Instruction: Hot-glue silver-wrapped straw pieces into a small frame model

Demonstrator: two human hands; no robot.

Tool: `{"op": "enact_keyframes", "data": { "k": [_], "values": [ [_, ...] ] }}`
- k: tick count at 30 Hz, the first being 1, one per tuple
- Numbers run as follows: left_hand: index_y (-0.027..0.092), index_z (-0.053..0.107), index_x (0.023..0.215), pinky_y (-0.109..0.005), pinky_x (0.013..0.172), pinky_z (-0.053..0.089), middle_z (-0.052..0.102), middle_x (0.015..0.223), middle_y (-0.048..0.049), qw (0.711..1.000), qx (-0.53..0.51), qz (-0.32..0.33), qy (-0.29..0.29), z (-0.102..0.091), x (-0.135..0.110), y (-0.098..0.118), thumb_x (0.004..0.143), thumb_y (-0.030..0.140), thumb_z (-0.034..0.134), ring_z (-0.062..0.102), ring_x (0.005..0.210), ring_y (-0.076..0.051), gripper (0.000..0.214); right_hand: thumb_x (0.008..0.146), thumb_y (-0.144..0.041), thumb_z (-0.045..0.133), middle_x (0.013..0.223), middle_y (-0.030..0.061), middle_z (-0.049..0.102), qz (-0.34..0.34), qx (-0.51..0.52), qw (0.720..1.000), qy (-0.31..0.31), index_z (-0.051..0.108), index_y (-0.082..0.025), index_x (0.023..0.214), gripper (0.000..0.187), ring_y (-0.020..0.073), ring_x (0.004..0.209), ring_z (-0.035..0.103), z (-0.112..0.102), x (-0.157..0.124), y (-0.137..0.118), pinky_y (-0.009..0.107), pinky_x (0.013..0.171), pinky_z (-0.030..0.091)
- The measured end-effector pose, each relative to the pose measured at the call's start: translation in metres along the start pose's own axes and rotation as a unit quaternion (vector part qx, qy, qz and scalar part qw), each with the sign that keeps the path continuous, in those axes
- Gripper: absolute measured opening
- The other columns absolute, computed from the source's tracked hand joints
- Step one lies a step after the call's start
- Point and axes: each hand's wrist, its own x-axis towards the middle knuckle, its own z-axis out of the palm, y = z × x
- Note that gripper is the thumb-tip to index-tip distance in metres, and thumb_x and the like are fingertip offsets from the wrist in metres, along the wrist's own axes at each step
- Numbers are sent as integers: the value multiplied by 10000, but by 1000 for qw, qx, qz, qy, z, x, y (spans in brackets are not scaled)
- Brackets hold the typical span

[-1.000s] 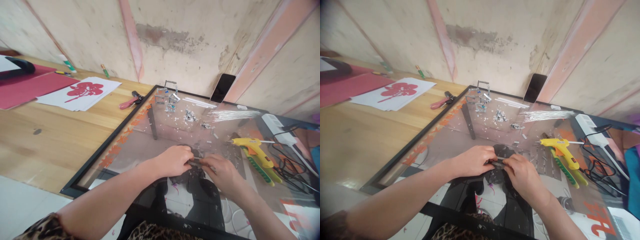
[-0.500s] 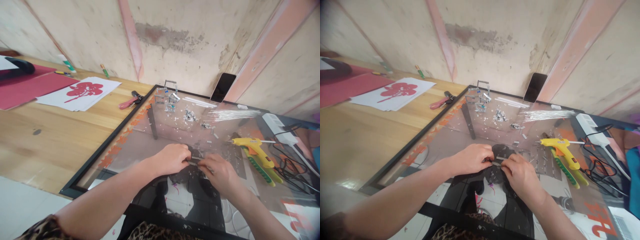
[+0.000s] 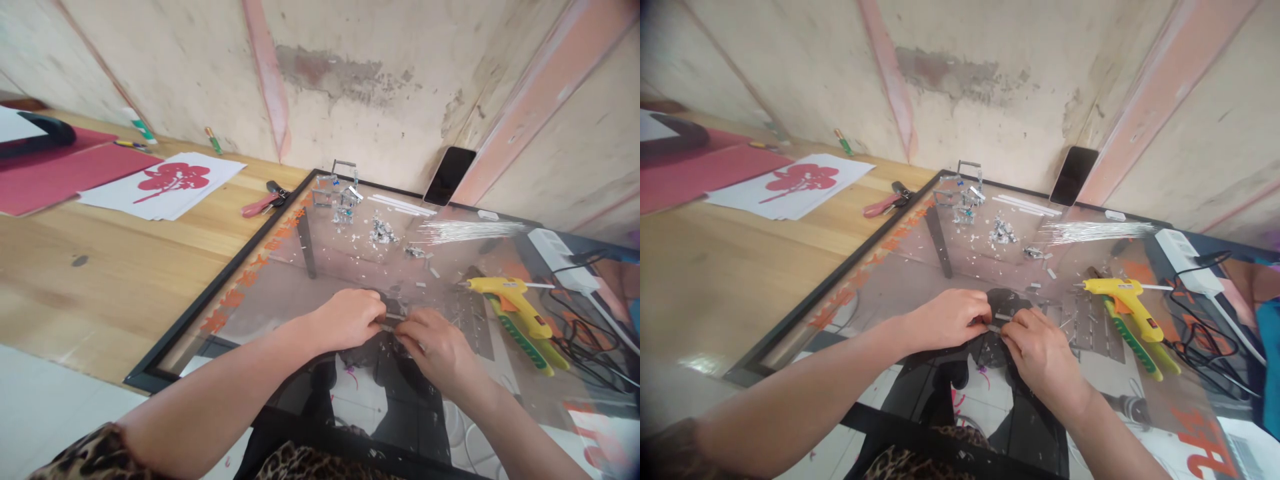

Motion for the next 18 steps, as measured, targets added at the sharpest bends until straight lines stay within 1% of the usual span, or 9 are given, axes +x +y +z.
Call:
{"op": "enact_keyframes", "data": {
  "k": [3,9,18],
  "values": [
    [165,653,824,-273,727,461,627,860,-39,1000,-1,1,-3,0,0,0,790,181,536,611,825,-179,122,926,-235,418,793,42,578,-8,-13,1000,-1,640,-215,824,246,169,826,532,0,0,0,292,735,414],
    [166,654,822,-264,719,460,622,855,-38,1000,-6,5,-2,1,1,-1,806,184,534,609,821,-171,122,919,-197,417,743,39,569,-31,-34,999,17,656,-216,795,270,153,784,533,-1,1,-1,267,702,411],
    [162,658,812,-270,727,460,624,852,-42,1000,-11,5,-4,0,1,1,817,184,530,613,819,-174,130,923,-188,408,750,43,567,-23,-48,999,3,654,-209,791,280,153,790,525,-2,1,-3,270,713,411]
  ]
}}
